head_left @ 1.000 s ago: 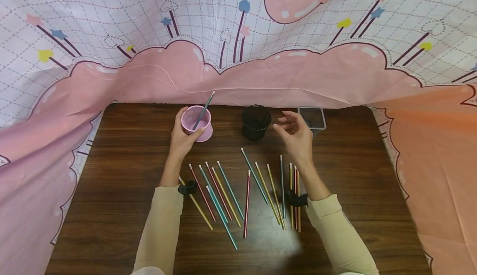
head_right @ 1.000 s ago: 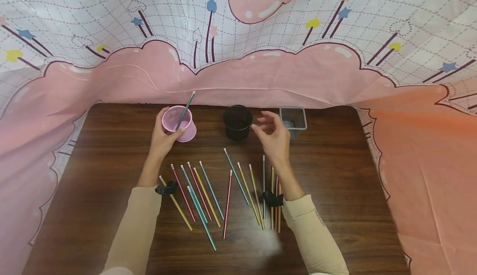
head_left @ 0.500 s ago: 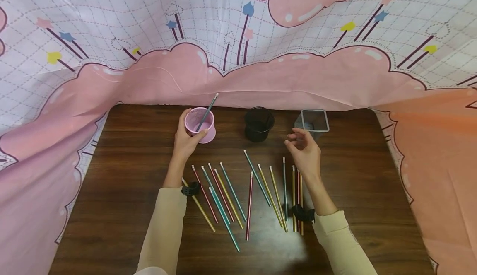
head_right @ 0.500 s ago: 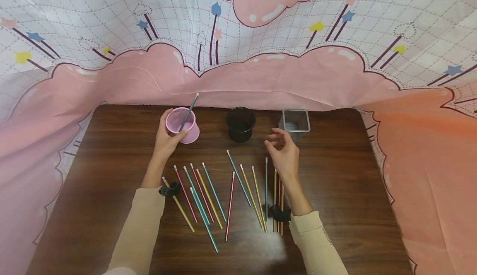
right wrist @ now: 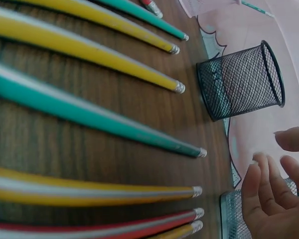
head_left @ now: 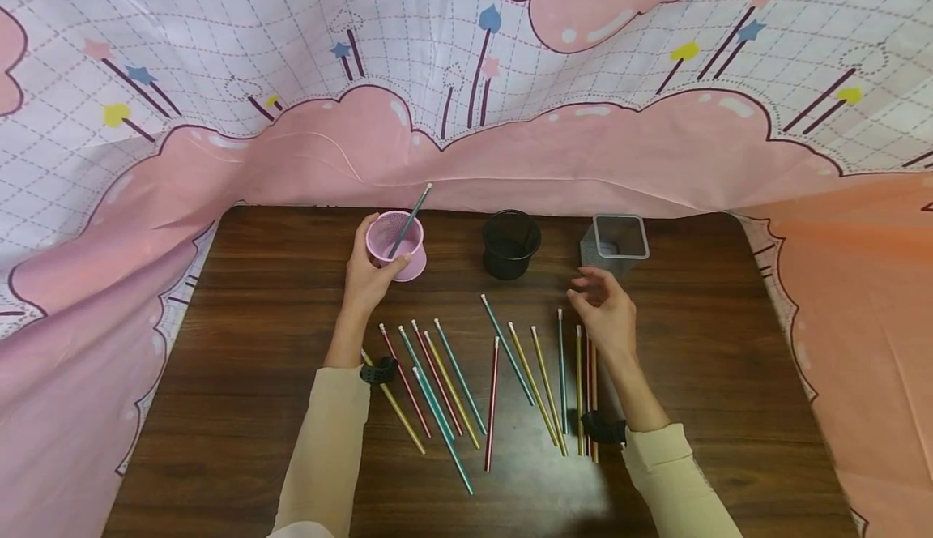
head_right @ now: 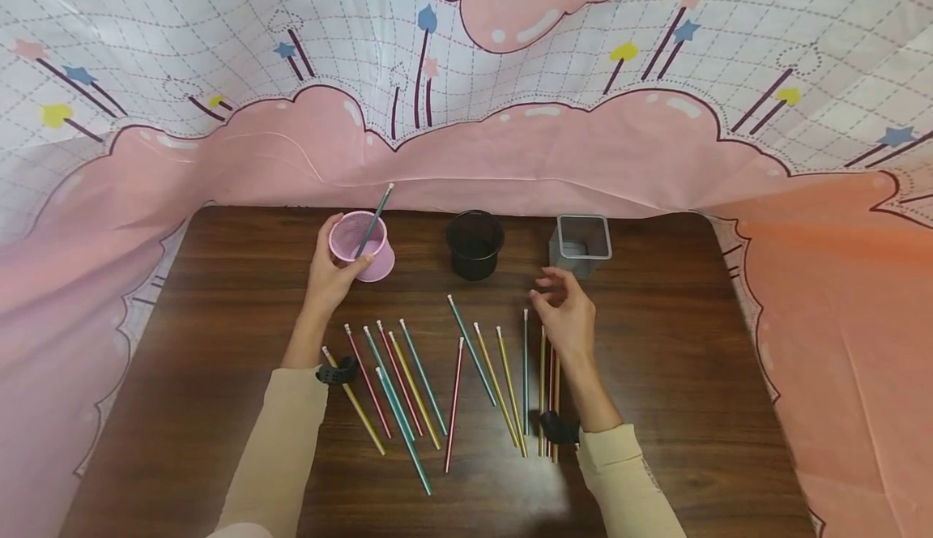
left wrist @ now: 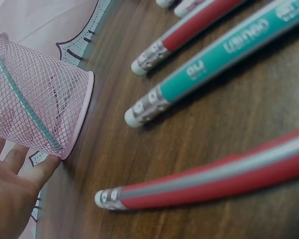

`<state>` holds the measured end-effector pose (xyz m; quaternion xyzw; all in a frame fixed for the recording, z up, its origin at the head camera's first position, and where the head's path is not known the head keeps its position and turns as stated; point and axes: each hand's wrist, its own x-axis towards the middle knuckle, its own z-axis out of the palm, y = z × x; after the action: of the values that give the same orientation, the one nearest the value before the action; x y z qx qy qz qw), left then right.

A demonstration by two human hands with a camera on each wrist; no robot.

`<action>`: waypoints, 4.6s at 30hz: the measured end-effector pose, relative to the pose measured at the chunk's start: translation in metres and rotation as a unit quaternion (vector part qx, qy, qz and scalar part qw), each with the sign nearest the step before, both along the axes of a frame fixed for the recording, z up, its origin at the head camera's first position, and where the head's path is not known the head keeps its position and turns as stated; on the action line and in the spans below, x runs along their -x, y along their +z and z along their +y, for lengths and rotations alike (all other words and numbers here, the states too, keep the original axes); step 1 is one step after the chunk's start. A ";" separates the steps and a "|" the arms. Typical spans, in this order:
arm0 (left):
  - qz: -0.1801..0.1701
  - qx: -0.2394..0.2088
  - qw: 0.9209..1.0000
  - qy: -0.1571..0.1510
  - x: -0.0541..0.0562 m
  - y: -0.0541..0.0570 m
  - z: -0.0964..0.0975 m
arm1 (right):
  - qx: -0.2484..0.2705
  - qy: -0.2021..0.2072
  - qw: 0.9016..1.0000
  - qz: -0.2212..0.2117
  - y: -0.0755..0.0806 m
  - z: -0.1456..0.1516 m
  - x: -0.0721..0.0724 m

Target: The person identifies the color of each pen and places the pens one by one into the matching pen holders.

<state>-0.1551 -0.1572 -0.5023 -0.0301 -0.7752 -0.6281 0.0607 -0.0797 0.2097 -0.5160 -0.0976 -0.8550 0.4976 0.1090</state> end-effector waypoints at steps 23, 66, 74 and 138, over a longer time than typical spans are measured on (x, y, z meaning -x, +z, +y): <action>0.000 -0.013 1.000 -0.006 0.003 -0.003 0.000 | -0.150 0.086 0.981 -0.093 -0.009 -0.003 -0.008; 0.002 -0.033 0.999 -0.004 0.004 -0.007 -0.004 | -0.089 0.092 0.989 -0.076 0.025 -0.009 0.021; -0.003 -0.015 1.000 -0.001 0.003 -0.006 -0.005 | 0.018 0.097 0.990 -0.096 0.026 -0.009 0.024; 0.027 0.008 0.999 0.025 0.019 -0.045 -0.006 | 0.259 0.029 0.963 0.069 0.082 -0.081 0.091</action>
<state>-0.1737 -0.1628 -0.5477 -0.0285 -0.7790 -0.6188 0.0972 -0.1707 0.1282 -0.4336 -0.0631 -0.6895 0.7107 0.1246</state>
